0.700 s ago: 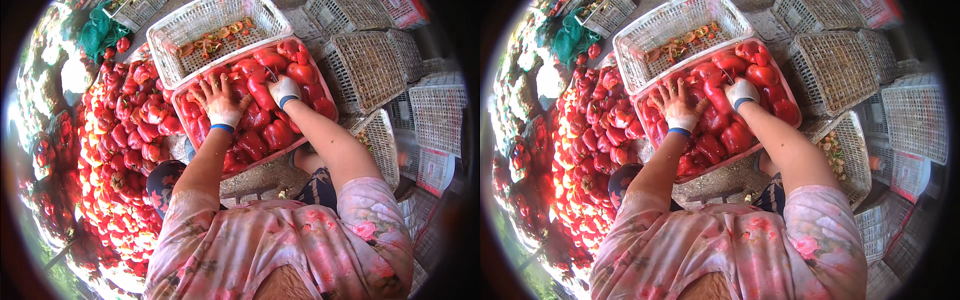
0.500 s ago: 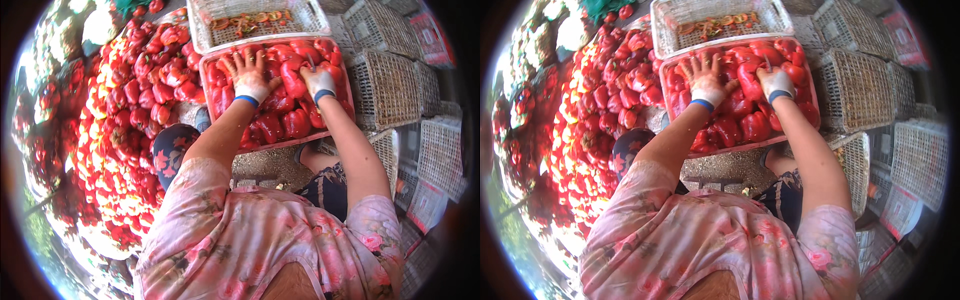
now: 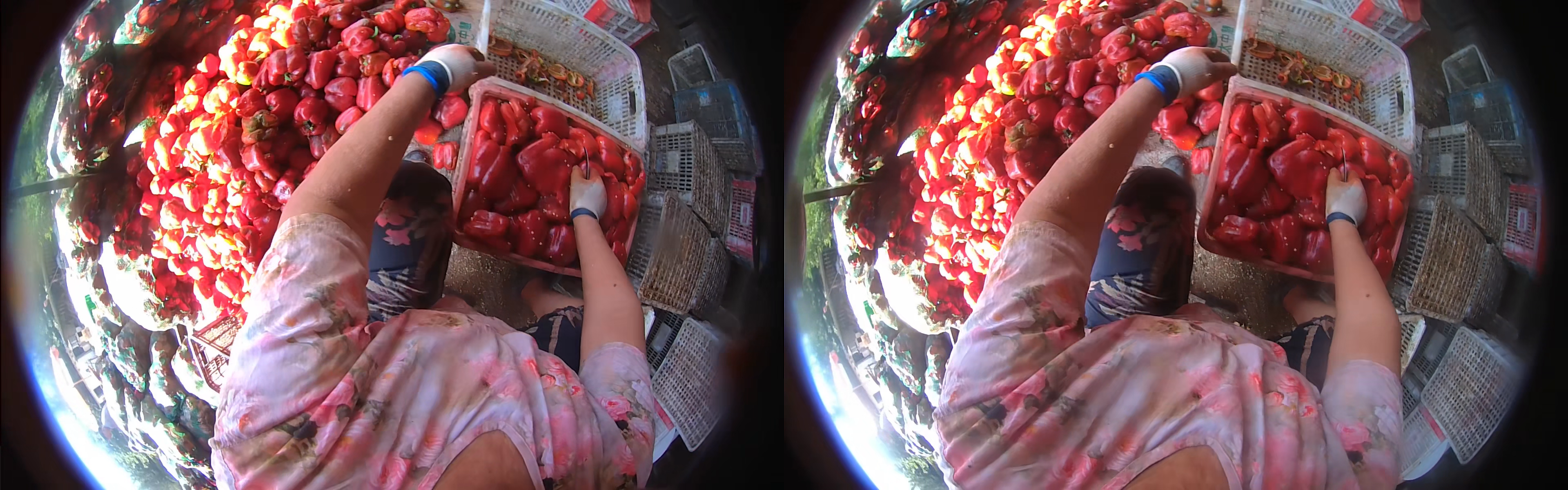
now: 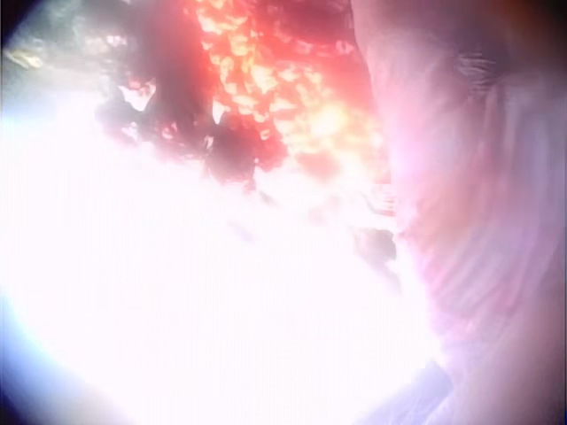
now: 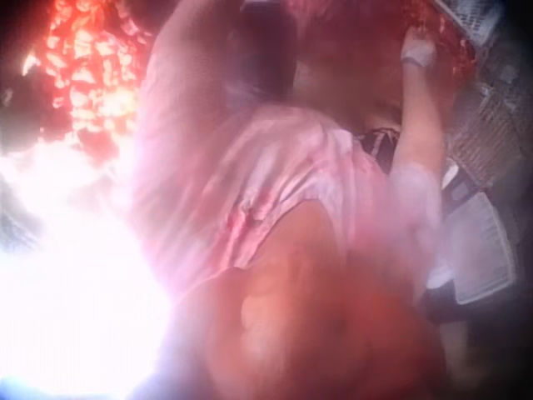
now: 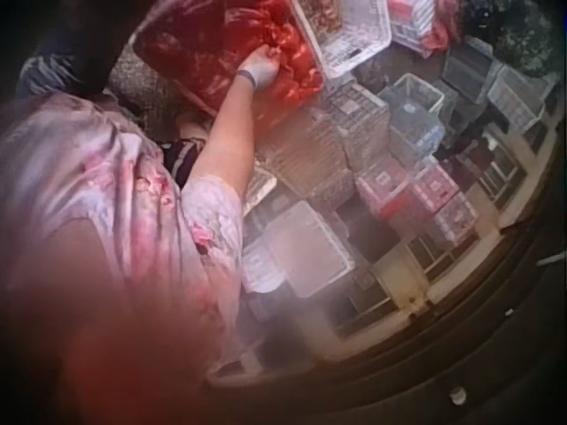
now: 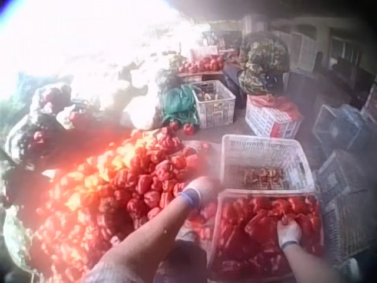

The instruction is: The person picks up red peppers from a large pile, uses a knife to remove the stems and cores, and places the cleaned peppers into a plastic crate. They also move empty crates and rearrange the workspace to continue processing.

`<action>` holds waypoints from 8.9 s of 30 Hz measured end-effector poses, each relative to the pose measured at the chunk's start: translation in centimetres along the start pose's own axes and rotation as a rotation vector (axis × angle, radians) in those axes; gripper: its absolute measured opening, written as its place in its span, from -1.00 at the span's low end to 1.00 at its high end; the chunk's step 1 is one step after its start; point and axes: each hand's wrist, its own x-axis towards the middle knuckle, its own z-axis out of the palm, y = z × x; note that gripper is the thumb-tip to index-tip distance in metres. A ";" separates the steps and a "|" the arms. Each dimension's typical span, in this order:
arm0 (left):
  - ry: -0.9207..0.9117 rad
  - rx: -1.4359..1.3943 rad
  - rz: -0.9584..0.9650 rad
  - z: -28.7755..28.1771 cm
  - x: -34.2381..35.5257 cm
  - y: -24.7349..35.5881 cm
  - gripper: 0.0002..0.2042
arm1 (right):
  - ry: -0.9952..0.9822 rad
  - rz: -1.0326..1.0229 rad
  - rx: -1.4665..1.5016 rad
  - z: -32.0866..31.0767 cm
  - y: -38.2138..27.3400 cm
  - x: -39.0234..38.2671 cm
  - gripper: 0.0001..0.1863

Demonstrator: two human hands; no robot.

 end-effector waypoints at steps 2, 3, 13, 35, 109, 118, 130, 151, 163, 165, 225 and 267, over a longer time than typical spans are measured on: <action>0.189 0.091 -0.316 -2.0 -5.4 -7.3 -0.70 | 0.004 -0.036 0.029 0.7 0.0 0.4 -0.46; 0.181 0.127 -0.439 -2.5 -8.4 -9.0 -0.64 | 0.003 -0.028 0.005 0.6 0.1 0.5 -0.47; 0.618 0.117 -0.804 4.8 -26.1 -14.1 -0.45 | 0.017 -0.056 -0.017 0.9 0.2 0.3 -0.51; 0.173 0.279 -1.433 -8.3 -12.0 -30.9 -0.17 | 0.070 -0.018 -0.014 1.3 0.9 -0.3 -0.69; 0.095 -2.244 -0.339 6.5 2.2 16.5 -0.65 | 0.048 -0.236 0.500 -7.4 -6.3 -3.8 -0.34; 0.219 -2.110 -0.222 5.2 2.7 13.4 -0.54 | -0.149 -0.257 1.312 -6.6 -4.2 -3.4 -0.28; 0.218 -1.757 -0.120 5.2 2.0 17.1 -0.51 | -0.611 -0.201 1.481 -11.4 -3.5 -1.4 -0.13; 0.050 -1.411 0.011 2.7 0.7 18.1 -0.33 | -0.523 -0.181 1.446 -1.2 -0.8 1.4 -0.47; 0.453 -0.750 -0.454 6.5 0.1 21.3 0.16 | 0.095 0.021 1.187 -4.4 -4.5 0.3 -0.65; 0.425 -0.700 -0.498 6.0 -0.3 21.4 0.13 | 0.174 0.003 1.171 -7.1 -6.0 -1.1 -0.66; 0.255 -2.070 -0.379 4.4 2.6 13.2 -0.72 | 0.164 -0.595 0.793 -7.4 -6.8 2.4 -0.38; 0.093 -1.553 -0.081 3.8 0.5 16.3 -0.57 | -0.559 -0.005 1.191 -13.1 -6.1 0.1 -0.73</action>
